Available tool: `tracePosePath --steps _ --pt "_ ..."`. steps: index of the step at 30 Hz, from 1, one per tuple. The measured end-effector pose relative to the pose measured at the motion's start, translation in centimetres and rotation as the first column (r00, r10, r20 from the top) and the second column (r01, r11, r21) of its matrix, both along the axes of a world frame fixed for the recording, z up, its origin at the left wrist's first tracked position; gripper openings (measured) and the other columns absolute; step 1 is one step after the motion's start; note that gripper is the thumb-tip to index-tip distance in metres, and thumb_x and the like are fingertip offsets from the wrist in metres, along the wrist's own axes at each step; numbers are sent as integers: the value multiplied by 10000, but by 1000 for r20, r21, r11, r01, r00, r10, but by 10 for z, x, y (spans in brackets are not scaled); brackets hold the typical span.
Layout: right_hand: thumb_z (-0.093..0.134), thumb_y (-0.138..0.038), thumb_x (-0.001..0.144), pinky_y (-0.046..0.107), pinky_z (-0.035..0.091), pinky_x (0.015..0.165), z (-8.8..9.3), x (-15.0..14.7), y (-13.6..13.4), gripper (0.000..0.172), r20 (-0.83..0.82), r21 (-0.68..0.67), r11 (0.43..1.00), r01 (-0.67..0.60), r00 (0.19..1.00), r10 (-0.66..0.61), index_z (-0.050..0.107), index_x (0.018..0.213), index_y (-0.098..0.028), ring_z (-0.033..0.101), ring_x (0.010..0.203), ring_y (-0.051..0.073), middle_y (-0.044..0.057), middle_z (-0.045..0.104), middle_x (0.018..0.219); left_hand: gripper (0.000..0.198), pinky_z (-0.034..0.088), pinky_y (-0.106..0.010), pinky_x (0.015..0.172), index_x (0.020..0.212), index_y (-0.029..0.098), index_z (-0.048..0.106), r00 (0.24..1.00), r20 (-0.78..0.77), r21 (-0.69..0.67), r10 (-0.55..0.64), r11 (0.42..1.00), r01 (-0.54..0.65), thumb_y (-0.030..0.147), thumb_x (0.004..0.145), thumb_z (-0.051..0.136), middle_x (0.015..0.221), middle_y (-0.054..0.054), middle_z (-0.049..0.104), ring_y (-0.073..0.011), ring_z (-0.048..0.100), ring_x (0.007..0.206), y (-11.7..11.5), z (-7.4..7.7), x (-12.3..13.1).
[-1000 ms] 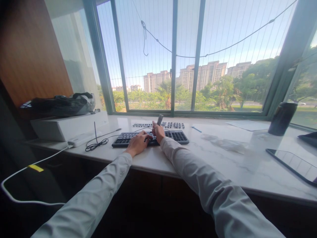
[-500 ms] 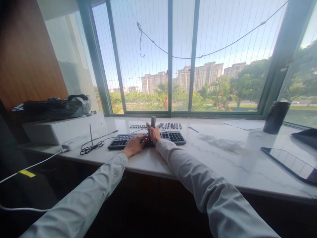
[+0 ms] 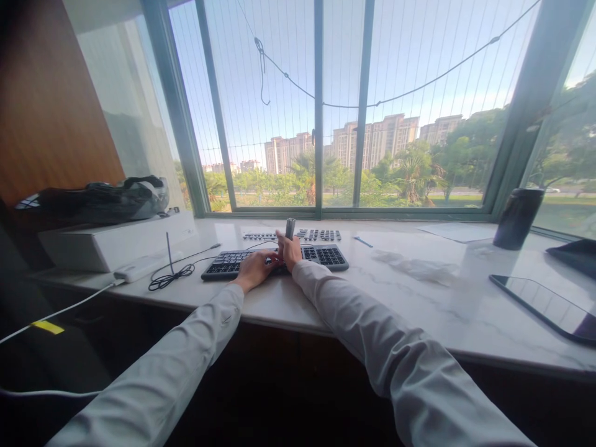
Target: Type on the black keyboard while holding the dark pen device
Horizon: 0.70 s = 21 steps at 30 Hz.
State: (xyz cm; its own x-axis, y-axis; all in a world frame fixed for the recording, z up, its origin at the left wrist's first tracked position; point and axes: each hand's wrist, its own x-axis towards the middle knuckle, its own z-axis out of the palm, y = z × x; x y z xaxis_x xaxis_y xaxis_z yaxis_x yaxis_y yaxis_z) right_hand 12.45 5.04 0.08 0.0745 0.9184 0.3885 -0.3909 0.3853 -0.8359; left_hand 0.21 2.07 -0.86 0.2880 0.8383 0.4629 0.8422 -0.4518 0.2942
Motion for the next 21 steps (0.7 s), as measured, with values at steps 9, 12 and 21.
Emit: tracePosePath --steps 9,12,21 --pt "684 -466 716 229 162 357 -5 1 6 510 43 28 1000 2 999 -4 282 509 -229 197 373 54 -81 210 430 347 475 -338 836 1033 381 710 999 34 -61 21 998 -19 591 818 537 1041 33 712 -228 640 987 2 1 0" --pt "678 -473 732 221 182 359 -6 2 7 516 68 29 999 29 997 -31 284 509 -226 225 385 60 -72 233 432 348 475 -346 846 1038 387 710 999 34 -65 21 998 -19 593 804 554 1044 38 712 -234 642 985 2 1 -1" --pt "703 -444 713 235 177 365 2 -2 -9 503 41 48 999 16 999 -18 295 521 -223 206 391 56 -77 220 441 356 469 -322 850 1022 335 717 999 7 -95 51 994 -50 571 793 582 1049 14 717 -232 638 998 3 2 0"
